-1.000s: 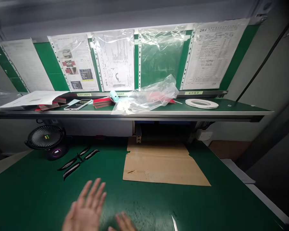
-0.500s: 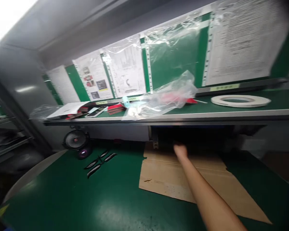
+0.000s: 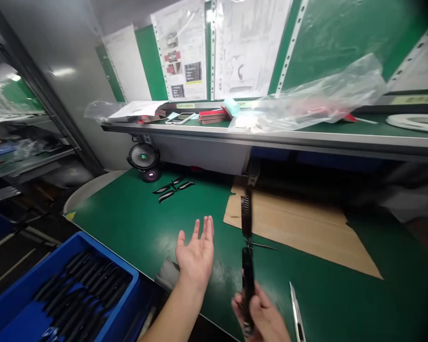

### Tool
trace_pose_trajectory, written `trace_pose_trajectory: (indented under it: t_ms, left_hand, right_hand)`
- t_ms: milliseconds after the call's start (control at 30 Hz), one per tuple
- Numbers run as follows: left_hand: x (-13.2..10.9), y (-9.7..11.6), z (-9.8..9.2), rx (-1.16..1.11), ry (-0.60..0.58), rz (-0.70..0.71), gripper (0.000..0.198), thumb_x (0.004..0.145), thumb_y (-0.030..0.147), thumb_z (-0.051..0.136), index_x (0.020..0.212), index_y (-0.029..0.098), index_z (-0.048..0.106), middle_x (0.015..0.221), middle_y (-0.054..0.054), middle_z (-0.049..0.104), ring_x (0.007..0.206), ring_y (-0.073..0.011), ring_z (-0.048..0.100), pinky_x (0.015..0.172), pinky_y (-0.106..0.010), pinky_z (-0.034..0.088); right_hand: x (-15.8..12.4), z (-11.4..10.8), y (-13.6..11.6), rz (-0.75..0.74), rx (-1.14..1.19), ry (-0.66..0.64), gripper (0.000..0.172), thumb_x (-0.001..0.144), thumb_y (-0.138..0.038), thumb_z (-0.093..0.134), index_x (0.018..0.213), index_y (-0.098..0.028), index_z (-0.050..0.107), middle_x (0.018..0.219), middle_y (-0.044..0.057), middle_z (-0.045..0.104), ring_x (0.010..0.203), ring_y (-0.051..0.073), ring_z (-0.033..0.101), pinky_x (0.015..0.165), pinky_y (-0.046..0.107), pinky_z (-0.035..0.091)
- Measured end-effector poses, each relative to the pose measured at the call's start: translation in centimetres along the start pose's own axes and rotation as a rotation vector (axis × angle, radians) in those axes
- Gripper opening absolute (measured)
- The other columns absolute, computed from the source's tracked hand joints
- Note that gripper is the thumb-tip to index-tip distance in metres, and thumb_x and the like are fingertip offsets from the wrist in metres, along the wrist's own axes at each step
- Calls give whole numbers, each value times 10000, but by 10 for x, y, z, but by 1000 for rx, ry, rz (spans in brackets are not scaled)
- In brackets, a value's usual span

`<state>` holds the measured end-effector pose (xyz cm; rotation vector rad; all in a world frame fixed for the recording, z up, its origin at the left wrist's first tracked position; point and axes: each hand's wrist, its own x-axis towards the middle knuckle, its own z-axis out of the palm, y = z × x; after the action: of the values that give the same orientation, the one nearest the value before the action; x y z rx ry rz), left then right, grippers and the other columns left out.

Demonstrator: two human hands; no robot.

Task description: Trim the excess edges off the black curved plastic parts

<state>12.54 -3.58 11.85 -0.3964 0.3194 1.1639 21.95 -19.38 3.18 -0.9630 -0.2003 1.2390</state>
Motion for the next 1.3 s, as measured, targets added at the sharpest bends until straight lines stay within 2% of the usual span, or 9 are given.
trace_pose_trajectory:
  t_ms: [67, 133, 267, 567, 767, 933, 1067, 1233, 1300]
  left_hand:
    - [-7, -7, 0, 52, 36, -33, 485, 968, 405, 338, 1337, 90, 356, 1356, -260, 459, 1270, -327, 525, 827, -438, 621]
    - [-14, -10, -1, 100, 75, -43, 500, 958, 410, 354, 1342, 89, 351, 1369, -269, 446, 1232, -308, 560, 792, -415, 626]
    - [-20, -7, 0, 154, 93, -62, 509, 965, 432, 318, 1340, 90, 352, 1359, -264, 453, 1209, -310, 577, 780, -417, 625]
    - [-25, 7, 4, 82, 127, -46, 474, 940, 440, 369, 1271, 106, 417, 1279, -245, 525, 1167, -310, 605, 731, -405, 634]
    - [-27, 13, 5, 87, 138, -65, 451, 939, 430, 379, 1234, 98, 456, 1261, -241, 539, 1164, -323, 606, 736, -413, 633]
    - [-26, 16, 2, 82, 119, -72, 480, 941, 435, 372, 1271, 94, 445, 1268, -243, 538, 1171, -313, 602, 751, -406, 630]
    - [-22, 18, -2, 99, 118, -44, 459, 938, 411, 375, 1267, 100, 449, 1276, -234, 545, 1182, -312, 595, 781, -422, 624]
    - [-20, 18, -3, 129, 96, -60, 447, 929, 406, 400, 1257, 110, 468, 1283, -225, 547, 1142, -291, 623, 768, -395, 619]
    - [-20, 17, -4, 139, 91, -65, 442, 929, 397, 413, 1263, 112, 466, 1280, -226, 550, 1130, -284, 631, 778, -396, 613]
  right_hand:
    - [-7, 30, 3, -159, -94, -10, 522, 741, -419, 819, 1211, -257, 662, 1126, 91, 709, 1057, 259, 662, 944, 373, 548]
    - [-10, 51, 1, -282, -165, -15, 509, 766, -397, 802, 1234, -267, 650, 1232, 95, 667, 1153, 264, 613, 984, 373, 516]
    - [-19, 67, 5, -340, -231, -79, 481, 799, -385, 768, 1242, -243, 648, 1207, 120, 678, 1123, 289, 634, 968, 434, 526]
    - [-13, 80, 17, -387, -283, 34, 476, 779, -336, 790, 1231, -270, 656, 1211, 97, 680, 1114, 267, 643, 956, 392, 539]
    - [-14, 83, 20, -424, -278, -52, 413, 779, -312, 793, 1178, -302, 689, 1138, 80, 715, 1037, 245, 682, 906, 343, 565]
    - [-13, 85, 20, -405, -281, -8, 432, 790, -318, 785, 1206, -294, 671, 1152, 85, 709, 1054, 248, 674, 928, 362, 554]
    - [-15, 85, 22, -427, -293, -96, 408, 778, -330, 793, 1173, -304, 693, 1137, 81, 715, 1035, 252, 682, 903, 342, 567]
    - [-12, 84, 19, -420, -332, -39, 410, 808, -333, 767, 1206, -330, 669, 1196, 62, 691, 1098, 237, 653, 953, 338, 538]
    - [-11, 82, 18, -403, -331, -71, 413, 817, -347, 756, 1218, -325, 662, 1206, 67, 686, 1110, 248, 646, 965, 368, 533]
